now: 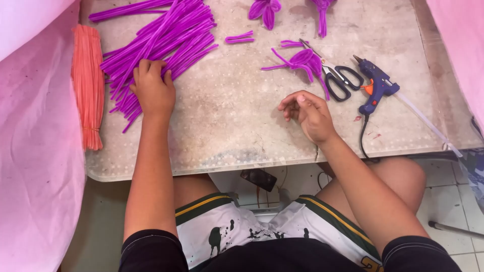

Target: Preparing decorative petals by twisting and shaping purple pipe cleaners at a design station.

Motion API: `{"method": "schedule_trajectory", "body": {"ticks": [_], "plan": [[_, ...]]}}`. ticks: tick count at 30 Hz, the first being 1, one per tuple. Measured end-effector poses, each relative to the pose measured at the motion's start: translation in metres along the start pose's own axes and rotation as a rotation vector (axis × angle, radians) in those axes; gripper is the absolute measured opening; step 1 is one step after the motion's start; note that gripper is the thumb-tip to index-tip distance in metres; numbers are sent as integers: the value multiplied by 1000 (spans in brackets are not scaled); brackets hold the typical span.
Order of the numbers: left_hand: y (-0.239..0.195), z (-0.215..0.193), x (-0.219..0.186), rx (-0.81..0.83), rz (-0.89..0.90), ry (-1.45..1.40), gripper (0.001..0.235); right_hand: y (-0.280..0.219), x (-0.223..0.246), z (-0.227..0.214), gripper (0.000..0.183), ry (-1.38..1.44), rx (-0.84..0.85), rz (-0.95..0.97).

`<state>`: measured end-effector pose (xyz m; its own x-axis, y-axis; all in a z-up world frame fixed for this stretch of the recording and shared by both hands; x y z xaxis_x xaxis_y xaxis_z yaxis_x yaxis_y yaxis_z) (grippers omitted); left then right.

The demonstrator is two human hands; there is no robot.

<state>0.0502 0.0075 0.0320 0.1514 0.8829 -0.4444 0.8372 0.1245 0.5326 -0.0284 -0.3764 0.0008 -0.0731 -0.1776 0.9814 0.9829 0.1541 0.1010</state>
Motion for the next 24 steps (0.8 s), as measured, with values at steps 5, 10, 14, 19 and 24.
{"method": "schedule_trajectory", "body": {"ticks": [5, 10, 14, 19, 24], "plan": [[-9, -8, 1, -161, 153, -174, 4, 4, 4, 3, 43, -62, -19, -25], [-11, -26, -14, -273, 250, -141, 5, 4, 3, 1, 47, -54, -30, -40], [-11, -22, -18, -340, 336, -79, 11, 5, 7, 2, 46, -58, -20, -49], [-17, -39, -48, -378, 442, 5, 17, 3, 5, 3, 45, -81, -19, -50], [0, -46, -81, -167, 88, -884, 9, 2, 16, 8, 29, -262, -3, -105]]}}
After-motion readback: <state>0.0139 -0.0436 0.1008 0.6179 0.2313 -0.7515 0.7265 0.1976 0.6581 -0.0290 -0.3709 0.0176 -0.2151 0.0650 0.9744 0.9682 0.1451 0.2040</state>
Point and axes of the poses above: each hand's wrist, its own y-axis towards the middle knuckle, its own z-axis out of the palm, x = y × z, the point moved 6 cm from there along y, towards the middle knuckle, and after that the axes turned 10 degrees about -y, right-handed, at the moved point
